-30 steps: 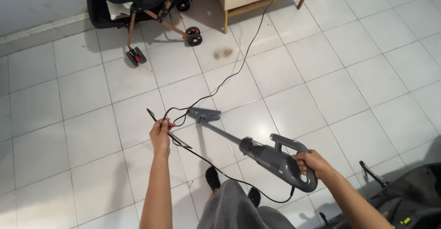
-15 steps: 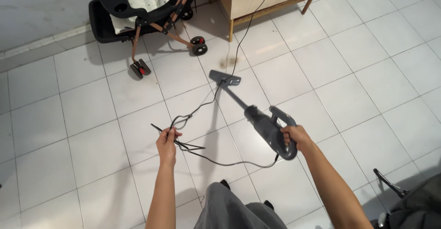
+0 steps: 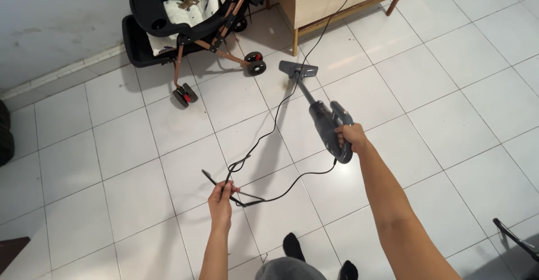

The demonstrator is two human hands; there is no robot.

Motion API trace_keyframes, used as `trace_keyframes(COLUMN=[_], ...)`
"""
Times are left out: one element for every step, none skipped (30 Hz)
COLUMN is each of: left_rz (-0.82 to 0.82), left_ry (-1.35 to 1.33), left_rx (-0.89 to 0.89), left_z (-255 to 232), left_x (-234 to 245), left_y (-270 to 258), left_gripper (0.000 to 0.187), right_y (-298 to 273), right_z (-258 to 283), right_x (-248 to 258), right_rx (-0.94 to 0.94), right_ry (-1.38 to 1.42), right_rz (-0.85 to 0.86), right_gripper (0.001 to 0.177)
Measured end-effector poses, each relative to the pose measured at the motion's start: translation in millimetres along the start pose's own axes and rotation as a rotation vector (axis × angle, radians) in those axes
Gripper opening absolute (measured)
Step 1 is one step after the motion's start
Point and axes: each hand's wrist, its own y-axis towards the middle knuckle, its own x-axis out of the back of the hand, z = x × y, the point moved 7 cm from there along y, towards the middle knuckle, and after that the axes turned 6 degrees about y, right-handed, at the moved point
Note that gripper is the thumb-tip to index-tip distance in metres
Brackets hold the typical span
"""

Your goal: Vacuuming the tiled floor in a storage or garage area around a motorcycle and other items.

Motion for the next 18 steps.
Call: trace_keyframes(left_rz=[0.003, 0.009, 0.010, 0.012, 0.019, 0.025, 0.033, 0.040, 0.038, 0.036, 0.037, 0.029, 0.019, 0.018, 0.013, 0.009, 0.008, 0.005], left_ry=[0.005, 0.006, -0.001, -0.008, -0.012, -0.018, -0.027, -0.035, -0.046, -0.057, -0.064, -0.077, -0.087, -0.091, -0.096, -0.101, -0.100, -0.102], left_rx=[0.009, 0.007, 0.013, 0.019, 0.021, 0.012, -0.003, -0.007, -0.024, -0.042, -0.037, -0.051, -0.063, -0.057, -0.064, -0.072, -0.063, -0.060], left_z=[2.1, 1.2, 2.3, 3.4, 5.4, 6.7, 6.6, 8.2, 10.5, 13.4, 16.3, 18.6, 21.7, 23.4, 24.2, 25.3, 28.2, 30.6], left_x=[-1.4, -3.1, -6.6, -9.8, -13.1, -15.9, -21.0, -25.5, -29.8, -34.5, -38.3, -41.7, -43.3, -46.9, -49.7, -53.1, -56.3, -59.8], left_y=[-1.2, 0.7, -0.9, -3.5, -6.2, -10.1, -12.4, -12.6, -16.0, -19.6, -24.8, -30.2, -37.2, -44.6, -51.8, -59.0, -69.9, -80.6], left_gripper=[0.021, 0.021, 0.021, 0.022, 0.022, 0.022, 0.022, 0.022, 0.021, 0.020, 0.020, 0.020, 0.019, 0.019, 0.019, 0.019, 0.019, 0.019], right_y=[-4.1, -9.1, -16.7, -25.3, -37.1, -50.2, -62.4, -79.6, -97.6, -115.4, -124.9, -134.3, -144.6, -158.4, -171.7, -184.7, -195.7, -206.6], right_z=[1.3, -1.7, -6.6, -11.9, -18.1, -25.2, -29.0, -30.2, -33.9, -38.1, -43.9, -49.1, -56.4, -57.2, -60.2, -63.0, -64.9, -67.2], right_x=[0.5, 4.6, 11.6, 18.7, 30.2, 41.9, 54.1, 68.3, 83.8, 99.6, 122.4, 143.3, 163.6, 186.7, 208.0, 229.8, 253.6, 277.1], right_rx=[-0.001, 0.001, -0.013, -0.027, -0.025, -0.030, -0.028, -0.019, -0.026, -0.033, -0.033, -0.014, 0.002, -0.001, -0.022, -0.044, -0.052, -0.067], right_ry=[-0.020, -0.015, -0.051, -0.086, -0.088, -0.137, -0.185, -0.186, -0.224, -0.261, -0.268, -0.322, -0.376, -0.383, -0.435, -0.488, -0.491, -0.539], right_rz=[0.018, 0.013, 0.030, 0.047, 0.038, 0.033, 0.028, 0.019, 0.018, 0.016, 0.012, 0.039, 0.069, 0.067, 0.088, 0.110, 0.110, 0.121], right_gripper=[0.019, 0.019, 0.019, 0.019, 0.019, 0.019, 0.019, 0.019, 0.017, 0.016, 0.016, 0.015, 0.015, 0.015, 0.015, 0.015, 0.015, 0.014])
